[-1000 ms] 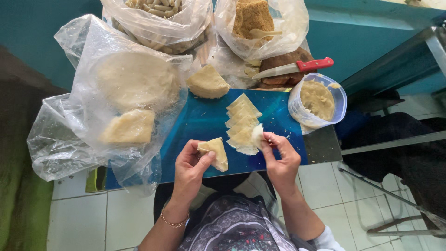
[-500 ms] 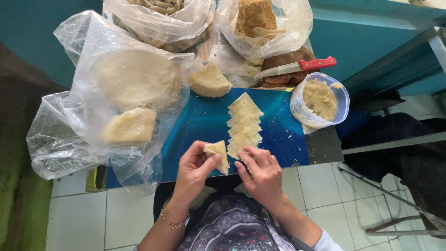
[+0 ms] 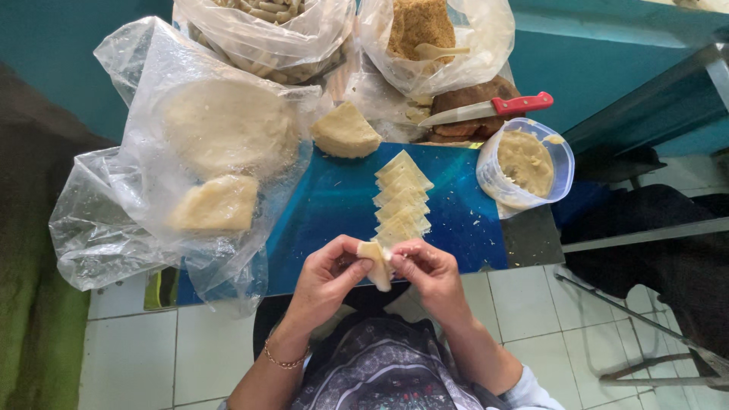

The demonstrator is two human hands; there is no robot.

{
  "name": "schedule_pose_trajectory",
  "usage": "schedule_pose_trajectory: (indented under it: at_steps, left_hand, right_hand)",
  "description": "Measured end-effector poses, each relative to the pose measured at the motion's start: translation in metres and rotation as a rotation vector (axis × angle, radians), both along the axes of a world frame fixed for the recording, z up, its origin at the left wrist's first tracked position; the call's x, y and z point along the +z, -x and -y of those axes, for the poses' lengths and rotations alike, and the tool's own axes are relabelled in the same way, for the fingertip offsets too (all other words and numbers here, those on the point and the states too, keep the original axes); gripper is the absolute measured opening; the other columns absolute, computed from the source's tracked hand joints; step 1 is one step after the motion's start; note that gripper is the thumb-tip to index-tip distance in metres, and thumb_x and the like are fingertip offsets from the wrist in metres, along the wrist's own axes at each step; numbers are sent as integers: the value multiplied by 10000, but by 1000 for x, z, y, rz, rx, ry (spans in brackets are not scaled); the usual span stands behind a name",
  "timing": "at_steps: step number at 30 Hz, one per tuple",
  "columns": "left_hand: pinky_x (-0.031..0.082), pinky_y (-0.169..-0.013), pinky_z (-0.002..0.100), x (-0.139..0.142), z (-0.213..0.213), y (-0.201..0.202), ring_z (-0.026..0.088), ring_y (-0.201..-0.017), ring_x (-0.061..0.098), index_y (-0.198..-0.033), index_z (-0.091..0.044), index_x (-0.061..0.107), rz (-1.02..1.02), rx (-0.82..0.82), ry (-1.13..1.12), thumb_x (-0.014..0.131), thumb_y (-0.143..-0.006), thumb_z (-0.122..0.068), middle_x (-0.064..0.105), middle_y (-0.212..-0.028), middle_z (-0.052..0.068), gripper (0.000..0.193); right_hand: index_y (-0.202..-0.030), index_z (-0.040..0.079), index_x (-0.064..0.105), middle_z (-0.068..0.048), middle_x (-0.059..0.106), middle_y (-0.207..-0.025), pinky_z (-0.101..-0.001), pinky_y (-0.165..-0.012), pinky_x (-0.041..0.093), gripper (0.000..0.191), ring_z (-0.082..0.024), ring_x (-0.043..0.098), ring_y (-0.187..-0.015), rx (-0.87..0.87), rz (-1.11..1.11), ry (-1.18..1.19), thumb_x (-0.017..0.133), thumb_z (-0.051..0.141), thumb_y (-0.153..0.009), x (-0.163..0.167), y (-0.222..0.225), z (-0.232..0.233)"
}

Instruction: The person cuts a round sheet of dough into small square pieces with a knife on a blue cutting board, then pinches and folds the pieces one at a time, occasionally scooping brown powder from a bag with a spoon and pressing it onto the dough pieces.

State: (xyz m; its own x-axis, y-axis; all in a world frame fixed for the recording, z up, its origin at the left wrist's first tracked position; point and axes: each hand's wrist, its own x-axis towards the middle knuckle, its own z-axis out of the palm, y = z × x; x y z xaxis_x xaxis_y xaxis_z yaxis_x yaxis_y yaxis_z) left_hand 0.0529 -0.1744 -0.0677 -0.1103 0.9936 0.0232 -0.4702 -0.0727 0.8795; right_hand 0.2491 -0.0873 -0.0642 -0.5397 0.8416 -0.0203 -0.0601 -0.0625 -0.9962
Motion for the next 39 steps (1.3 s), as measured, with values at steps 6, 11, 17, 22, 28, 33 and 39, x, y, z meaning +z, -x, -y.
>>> schedule_pose_trajectory:
  at_steps: [6, 11, 17, 22, 28, 33, 39]
  left_hand:
    - [537, -833, 250, -12, 5, 6, 73, -930, 641, -1079, 3, 640, 78, 58, 10, 658, -972, 13, 682, -1014, 29, 108]
    - [567, -872, 290, -17, 7, 7, 99, -952, 657, -1073, -1, 626, 168, 114, -65, 637, -972, 17, 687, -1032, 46, 104]
    - [565, -868, 304, -15, 5, 3, 120, -962, 673, -1094, 1, 620, 259, 248, -69, 624, -983, 18, 692, -1048, 62, 113]
    - [578, -875, 322, -13, 3, 2, 129, -976, 684, -1099, -3, 617, 289, 263, -68, 620, -977, 15, 696, -1055, 65, 124]
    - [575, -880, 325, -13, 2, 2, 126, -982, 677, -1094, -1, 616, 279, 264, -63, 622, -979, 17, 694, -1064, 68, 116]
    - [594, -881, 359, -9, -1, 5, 143, -970, 689, -1061, -4, 611, 272, 121, -3, 615, -960, -1, 697, -1053, 76, 101]
    - [600, -897, 397, -2, -4, 10, 175, -978, 704, -1073, -17, 593, 378, 28, -7, 599, -958, -22, 702, -1051, 94, 115]
  right_hand:
    - [-1088, 32, 677, -41, 711, -959, -274, -720, 539, 116, -115, 675, -820, -36, -300, 411, 679, 78, -982, -21, -8, -14]
    - [-1088, 41, 669, -43, 706, -949, -273, -731, 538, 96, -120, 678, -816, -116, -401, 429, 665, 90, -1005, -16, -21, -27]
    - [-1084, 40, 708, -62, 704, -981, -276, -779, 541, 68, -123, 660, -867, -379, 184, -452, 700, 79, -1030, 16, -23, -19]
    - [-1048, 55, 720, -90, 728, -990, -391, -740, 517, 221, -262, 693, -889, -138, 637, -1298, 744, 51, -829, 35, 1, 13]
    - [-1141, 33, 705, -97, 726, -1041, -402, -772, 511, 339, -269, 685, -940, -154, 661, -1374, 796, 168, -844, 41, 11, 31]
    - [-1172, 43, 729, -47, 746, -991, -379, -752, 519, 311, -241, 704, -886, -186, 568, -1120, 784, 73, -868, 35, 1, 21]
    - [-1086, 77, 757, -68, 728, -1071, -300, -769, 577, 225, -213, 713, -907, -197, 430, -928, 761, 8, -871, 25, -3, 12]
